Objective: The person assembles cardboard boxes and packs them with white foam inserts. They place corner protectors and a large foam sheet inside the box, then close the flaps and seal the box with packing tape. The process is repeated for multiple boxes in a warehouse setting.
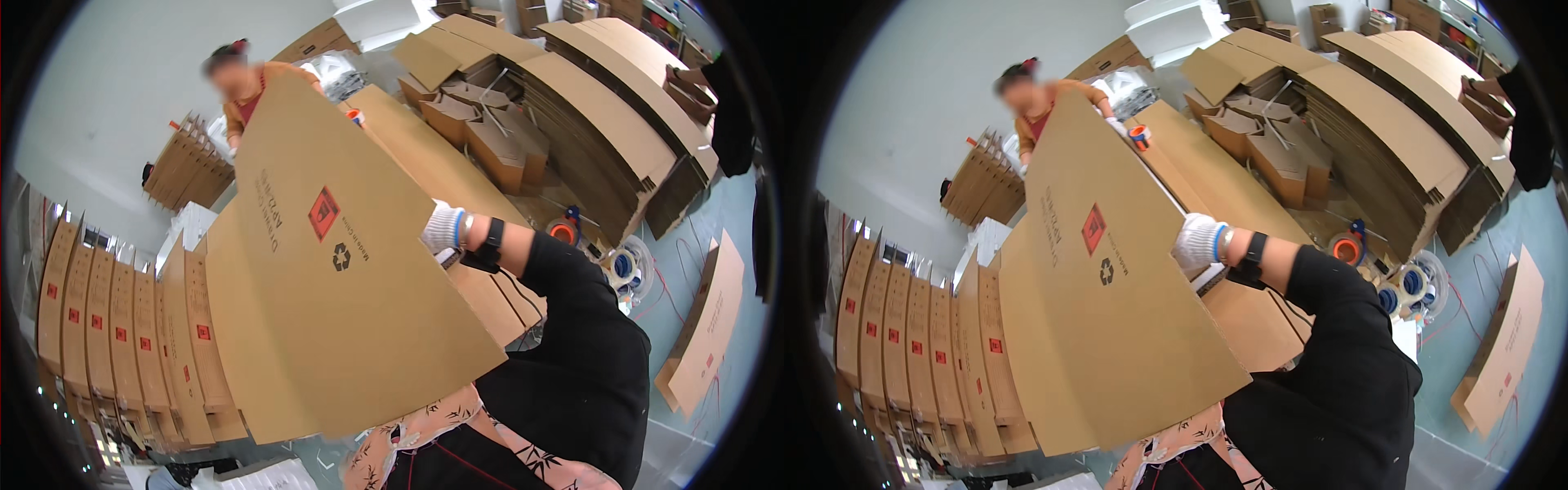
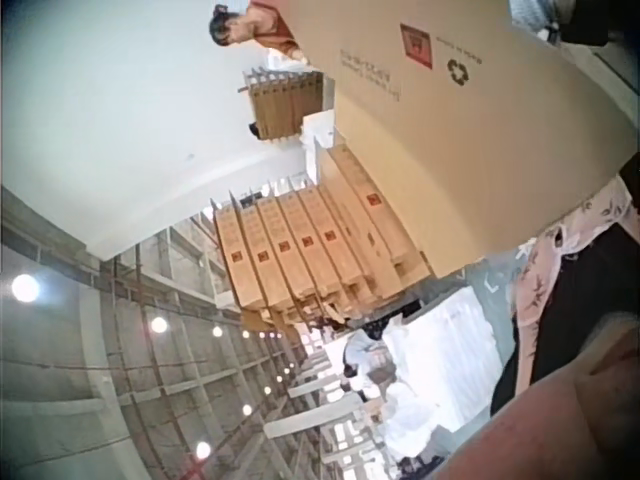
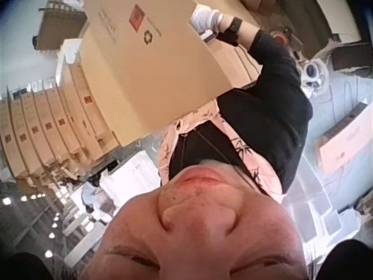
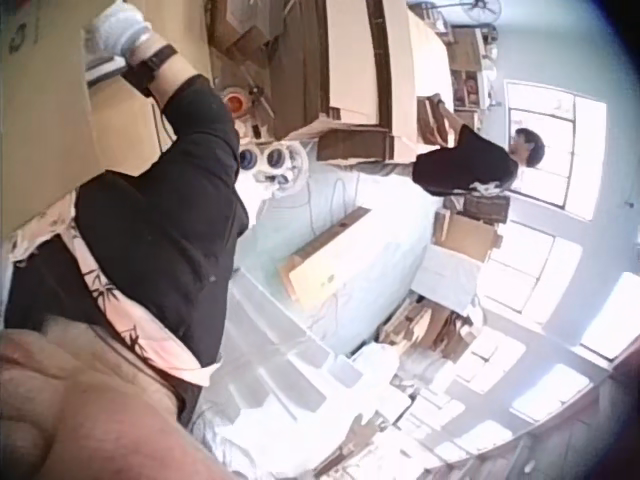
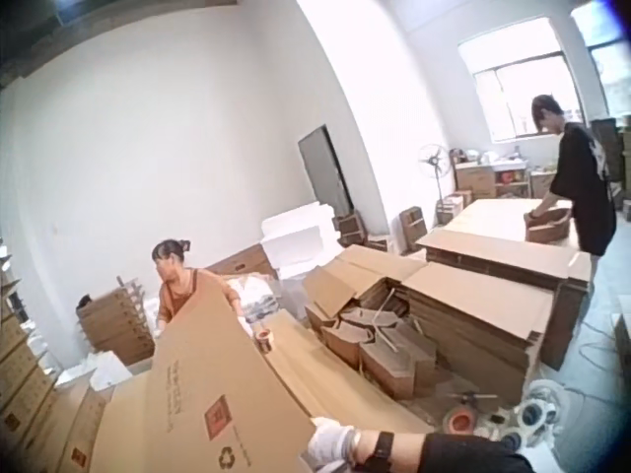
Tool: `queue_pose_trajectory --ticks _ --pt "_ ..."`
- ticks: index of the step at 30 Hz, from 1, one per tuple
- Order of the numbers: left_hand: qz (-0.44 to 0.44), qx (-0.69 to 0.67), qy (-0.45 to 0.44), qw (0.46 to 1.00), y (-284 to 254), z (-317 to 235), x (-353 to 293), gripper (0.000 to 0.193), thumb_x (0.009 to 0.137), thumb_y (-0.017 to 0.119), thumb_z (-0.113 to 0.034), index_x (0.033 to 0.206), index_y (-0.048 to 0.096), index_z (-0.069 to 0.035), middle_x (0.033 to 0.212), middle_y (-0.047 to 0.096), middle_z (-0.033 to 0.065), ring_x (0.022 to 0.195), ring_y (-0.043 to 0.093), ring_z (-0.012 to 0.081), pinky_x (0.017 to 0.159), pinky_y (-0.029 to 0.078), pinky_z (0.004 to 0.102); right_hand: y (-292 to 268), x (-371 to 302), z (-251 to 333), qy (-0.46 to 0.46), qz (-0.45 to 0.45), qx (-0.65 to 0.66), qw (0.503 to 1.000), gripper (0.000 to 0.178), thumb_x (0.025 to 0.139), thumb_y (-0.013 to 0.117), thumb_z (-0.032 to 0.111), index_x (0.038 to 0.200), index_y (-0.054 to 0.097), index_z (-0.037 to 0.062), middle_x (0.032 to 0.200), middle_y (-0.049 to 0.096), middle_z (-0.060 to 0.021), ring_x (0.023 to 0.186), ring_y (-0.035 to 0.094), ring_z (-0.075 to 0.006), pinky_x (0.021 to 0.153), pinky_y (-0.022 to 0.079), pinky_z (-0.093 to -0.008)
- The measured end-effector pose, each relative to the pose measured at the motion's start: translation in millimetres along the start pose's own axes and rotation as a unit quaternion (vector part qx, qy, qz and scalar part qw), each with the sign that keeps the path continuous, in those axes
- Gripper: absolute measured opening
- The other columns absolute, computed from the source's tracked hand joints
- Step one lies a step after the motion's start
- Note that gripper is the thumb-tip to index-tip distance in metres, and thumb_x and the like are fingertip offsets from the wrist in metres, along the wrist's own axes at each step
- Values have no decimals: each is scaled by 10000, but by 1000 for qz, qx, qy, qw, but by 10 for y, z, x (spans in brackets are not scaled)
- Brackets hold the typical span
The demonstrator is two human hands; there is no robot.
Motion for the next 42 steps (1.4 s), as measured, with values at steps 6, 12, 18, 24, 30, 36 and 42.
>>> queue_pose_trajectory --ticks 6,12,18,24,30,36,42 --pt "15 18 37 999 -43 -192 235 427 919 567 -342 1149 689 -3 1120 701 227 1059 658 408 919 497 451 -87 -1917 -378 187 -328 121 918 384 801 716 200 1159 667 67 1151 677 -143 1055 650 -354 869 543 -434" --pt "25 23 91 995 -96 -216 654 430 917 566 -350 1144 683 -3 1113 696 233 1053 653 416 913 495 457 768 -2689 -40 324 -261 106 903 363 815 694 223 1145 670 73 1053 705 -153 1008 671 -342 856 548 -444" --pt "24 8 132 991 -240 -18 1145 433 916 564 -358 1139 677 -4 1107 692 239 1048 649 425 907 493 463 1257 -1598 1066 175 -200 130 955 322 823 646 247 1105 682 95 997 688 -147 967 673 -358 813 555 -462" --pt "14 -15 162 986 -365 447 1663 436 915 563 -366 1134 671 -5 1100 687 245 1042 644 434 901 491 470 2062 -162 2686 -40 -29 92 995 212 835 618 223 1003 662 101 999 678 -133 979 662 -352 822 555 -465" --pt "10 -43 175 983 -400 863 1969 440 913 561 -374 1129 665 -5 1093 683 251 1036 640 443 894 489 476 2446 359 3766 -156 -8 47 987 249 806 667 239 1009 640 97 1033 636 -107 1051 605 -324 917 487 -472" --pt "50 -69 182 980 -539 548 1814 427 914 556 -381 1094 658 -8 1049 679 267 987 636 461 862 486 506 2539 625 4385 -226 -10 -8 974 545 756 743 391 1191 623 85 1249 562 -186 1246 493 -365 1059 351 -502" --pt "61 -85 158 982 -421 610 1833 484 907 579 -416 1190 603 -24 1120 677 277 1053 631 477 898 494 519 2573 980 4726 -184 26 -39 982 812 747 748 491 1391 543 41 1436 482 -233 1415 359 -406 1165 220 -545"
Point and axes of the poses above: each hand's wrist, its own x-axis towards the middle knuckle, its own y-axis out of the palm, z = x × y, the point moved 8 cm from there along x, towards the middle knuckle
